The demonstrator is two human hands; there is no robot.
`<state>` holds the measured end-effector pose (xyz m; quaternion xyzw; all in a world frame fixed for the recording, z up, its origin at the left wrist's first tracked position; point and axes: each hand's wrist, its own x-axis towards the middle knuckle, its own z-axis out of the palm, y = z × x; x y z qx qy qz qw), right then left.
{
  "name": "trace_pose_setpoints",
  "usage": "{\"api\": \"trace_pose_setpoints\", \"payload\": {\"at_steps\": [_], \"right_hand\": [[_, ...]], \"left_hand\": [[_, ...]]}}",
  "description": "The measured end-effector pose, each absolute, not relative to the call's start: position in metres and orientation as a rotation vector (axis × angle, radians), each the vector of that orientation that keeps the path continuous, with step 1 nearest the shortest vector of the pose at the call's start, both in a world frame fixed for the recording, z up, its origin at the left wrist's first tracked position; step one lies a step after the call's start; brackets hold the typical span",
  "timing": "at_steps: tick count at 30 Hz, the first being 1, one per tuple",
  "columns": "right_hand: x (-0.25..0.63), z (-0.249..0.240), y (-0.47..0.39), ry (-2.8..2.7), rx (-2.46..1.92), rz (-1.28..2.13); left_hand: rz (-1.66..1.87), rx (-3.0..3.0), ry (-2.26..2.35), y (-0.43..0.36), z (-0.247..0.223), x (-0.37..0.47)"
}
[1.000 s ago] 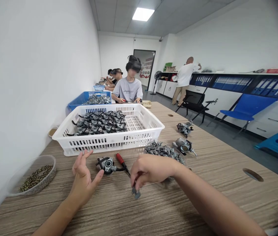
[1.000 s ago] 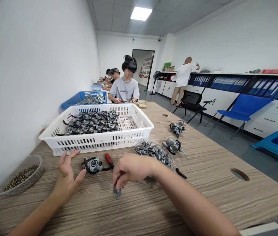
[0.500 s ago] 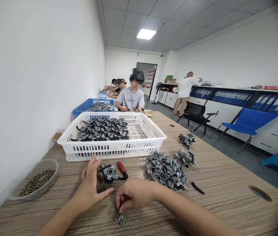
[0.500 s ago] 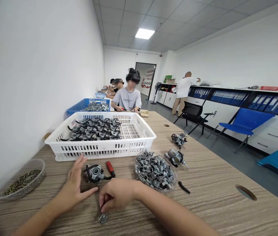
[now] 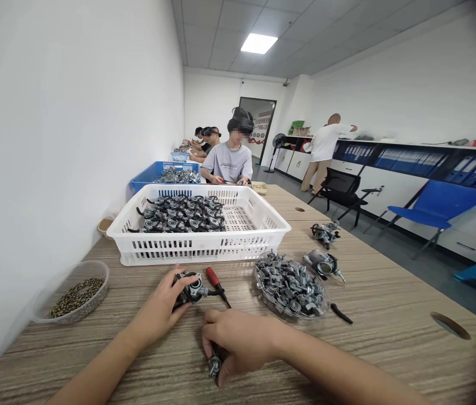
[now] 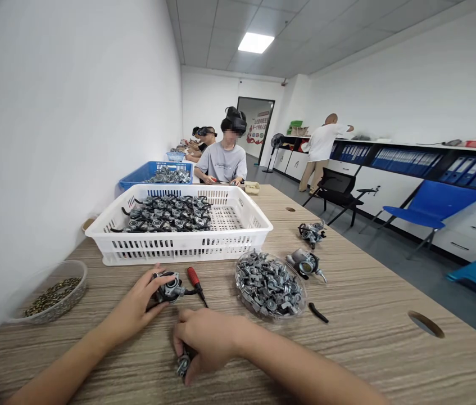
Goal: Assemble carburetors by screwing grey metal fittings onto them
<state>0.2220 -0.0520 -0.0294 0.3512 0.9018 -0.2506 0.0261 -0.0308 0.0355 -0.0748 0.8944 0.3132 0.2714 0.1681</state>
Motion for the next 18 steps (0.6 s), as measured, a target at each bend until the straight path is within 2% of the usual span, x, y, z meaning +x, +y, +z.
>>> {"api": "trace_pose_setpoints", "payload": {"at_steps": [8, 18], "right_hand": [[0.221, -0.035, -0.048, 2.800, 1.147, -0.991], [0.208, -0.049, -0.046, 2.844, 1.258, -1.119]], "left_hand": [[0.905, 2.492, 0.963, 0.032, -0.068, -0.029], [0.882, 2.571, 1.116, 0.028, -0.060, -0.034]]}}
